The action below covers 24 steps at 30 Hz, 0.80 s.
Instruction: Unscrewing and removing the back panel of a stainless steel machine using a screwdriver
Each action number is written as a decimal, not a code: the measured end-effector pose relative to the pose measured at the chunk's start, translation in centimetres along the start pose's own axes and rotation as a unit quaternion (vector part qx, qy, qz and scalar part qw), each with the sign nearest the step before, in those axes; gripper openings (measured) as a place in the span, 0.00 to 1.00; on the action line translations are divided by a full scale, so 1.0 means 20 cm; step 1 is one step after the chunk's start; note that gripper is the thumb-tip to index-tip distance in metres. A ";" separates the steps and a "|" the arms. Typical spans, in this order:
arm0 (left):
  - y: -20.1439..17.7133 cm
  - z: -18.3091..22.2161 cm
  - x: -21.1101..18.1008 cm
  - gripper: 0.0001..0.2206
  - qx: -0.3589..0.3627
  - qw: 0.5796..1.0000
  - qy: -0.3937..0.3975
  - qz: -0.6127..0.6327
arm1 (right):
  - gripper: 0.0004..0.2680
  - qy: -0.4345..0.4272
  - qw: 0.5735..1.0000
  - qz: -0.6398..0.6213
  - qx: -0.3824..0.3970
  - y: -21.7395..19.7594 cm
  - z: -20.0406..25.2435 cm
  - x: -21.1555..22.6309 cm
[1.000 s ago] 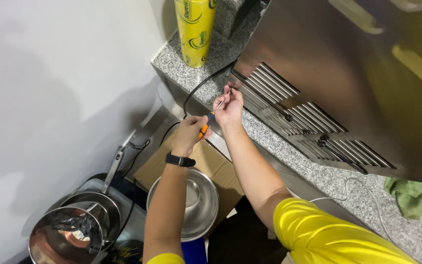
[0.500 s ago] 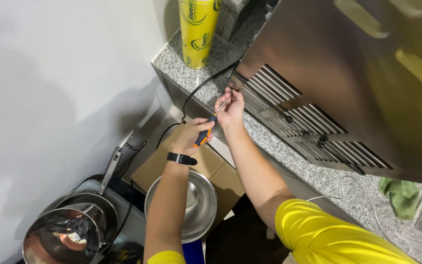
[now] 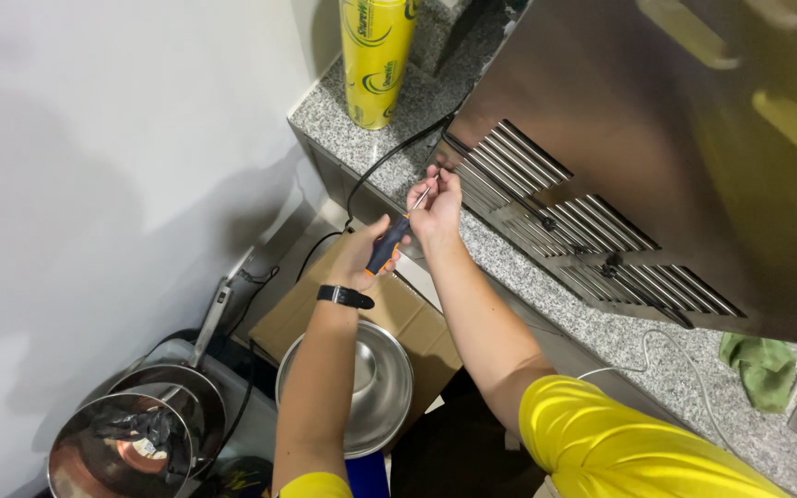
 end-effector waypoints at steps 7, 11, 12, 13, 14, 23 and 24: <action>-0.08 -0.18 0.11 0.16 -0.057 0.991 0.119 -0.017 | 0.05 0.016 0.994 -0.022 0.105 0.09 0.26 0.00; -0.10 -0.20 0.10 0.17 -0.073 0.988 0.135 -0.022 | 0.06 0.028 0.988 -0.002 0.151 0.09 0.26 0.00; -0.11 -0.21 0.11 0.18 -0.078 0.987 0.139 -0.024 | 0.06 0.032 0.985 0.016 0.167 0.08 0.24 0.00; -0.12 -0.21 0.12 0.18 -0.079 0.987 0.138 -0.025 | 0.06 0.033 0.985 0.015 0.167 0.07 0.22 0.00; -0.12 -0.21 0.11 0.18 -0.084 0.985 0.148 -0.037 | 0.06 0.038 0.987 0.012 0.153 0.07 0.20 -0.01; -0.12 -0.20 0.07 0.21 -0.149 0.942 0.234 -0.189 | 0.04 0.056 0.991 -0.032 0.119 0.02 0.11 -0.01; -0.11 -0.17 0.04 0.20 -0.162 0.932 0.245 -0.213 | 0.04 0.064 0.990 -0.041 0.119 0.02 0.11 -0.02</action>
Point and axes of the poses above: each hand's wrist, its own z-axis away from the middle knuckle, its own y-axis out of the palm, x = y × z, the point moved 5 cm from there along -z, towards the middle knuckle, and after that the axes turned 2 degrees about y, right-handed, at the moved point
